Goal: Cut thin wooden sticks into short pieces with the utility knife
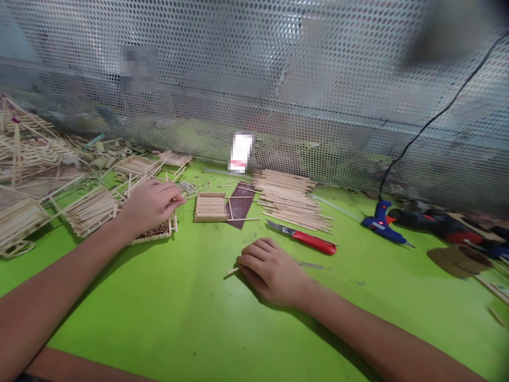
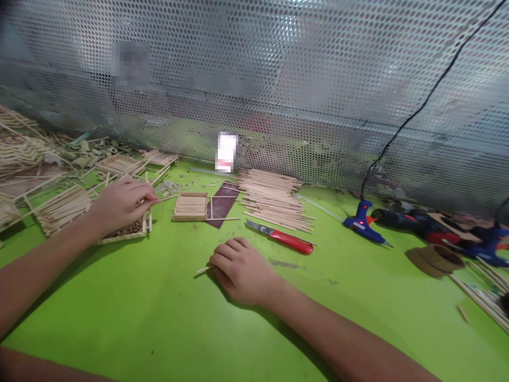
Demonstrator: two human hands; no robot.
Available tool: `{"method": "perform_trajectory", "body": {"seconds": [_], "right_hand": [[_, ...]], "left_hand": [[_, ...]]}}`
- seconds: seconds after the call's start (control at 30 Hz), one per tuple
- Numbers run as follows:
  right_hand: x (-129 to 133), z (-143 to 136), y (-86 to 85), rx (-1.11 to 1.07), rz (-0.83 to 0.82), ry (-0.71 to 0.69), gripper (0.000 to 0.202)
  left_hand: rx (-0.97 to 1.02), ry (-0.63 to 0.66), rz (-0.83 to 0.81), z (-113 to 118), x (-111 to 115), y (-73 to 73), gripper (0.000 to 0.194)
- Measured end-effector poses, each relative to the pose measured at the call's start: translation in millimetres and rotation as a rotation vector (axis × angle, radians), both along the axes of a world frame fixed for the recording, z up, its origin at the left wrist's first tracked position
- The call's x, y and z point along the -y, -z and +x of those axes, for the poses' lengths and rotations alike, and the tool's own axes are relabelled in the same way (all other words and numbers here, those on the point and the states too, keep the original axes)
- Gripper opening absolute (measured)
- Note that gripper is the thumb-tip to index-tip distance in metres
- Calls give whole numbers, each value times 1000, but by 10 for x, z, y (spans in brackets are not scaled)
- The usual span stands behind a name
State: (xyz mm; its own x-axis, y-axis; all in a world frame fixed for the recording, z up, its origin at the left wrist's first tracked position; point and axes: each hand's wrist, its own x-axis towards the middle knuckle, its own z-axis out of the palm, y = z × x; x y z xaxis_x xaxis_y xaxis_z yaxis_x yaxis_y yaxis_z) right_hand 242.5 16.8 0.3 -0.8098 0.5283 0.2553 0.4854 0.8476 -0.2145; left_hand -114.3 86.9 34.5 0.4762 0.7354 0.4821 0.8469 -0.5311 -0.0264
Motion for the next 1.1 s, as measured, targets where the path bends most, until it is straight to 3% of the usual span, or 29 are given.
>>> {"method": "perform_trajectory", "body": {"seconds": [0.33, 0.7, 1.1], "right_hand": [[16, -9, 6, -32, -11, 3, 15], [22, 7, 41, -1, 100, 30, 12], [-8, 7, 45, 8, 1, 15, 20]], "left_hand": [[-12, -17, 7, 37, 15, -20, 37], [-44, 7, 2, 11, 16, -44, 29], [-5, -17, -40, 37, 12, -31, 37]]}}
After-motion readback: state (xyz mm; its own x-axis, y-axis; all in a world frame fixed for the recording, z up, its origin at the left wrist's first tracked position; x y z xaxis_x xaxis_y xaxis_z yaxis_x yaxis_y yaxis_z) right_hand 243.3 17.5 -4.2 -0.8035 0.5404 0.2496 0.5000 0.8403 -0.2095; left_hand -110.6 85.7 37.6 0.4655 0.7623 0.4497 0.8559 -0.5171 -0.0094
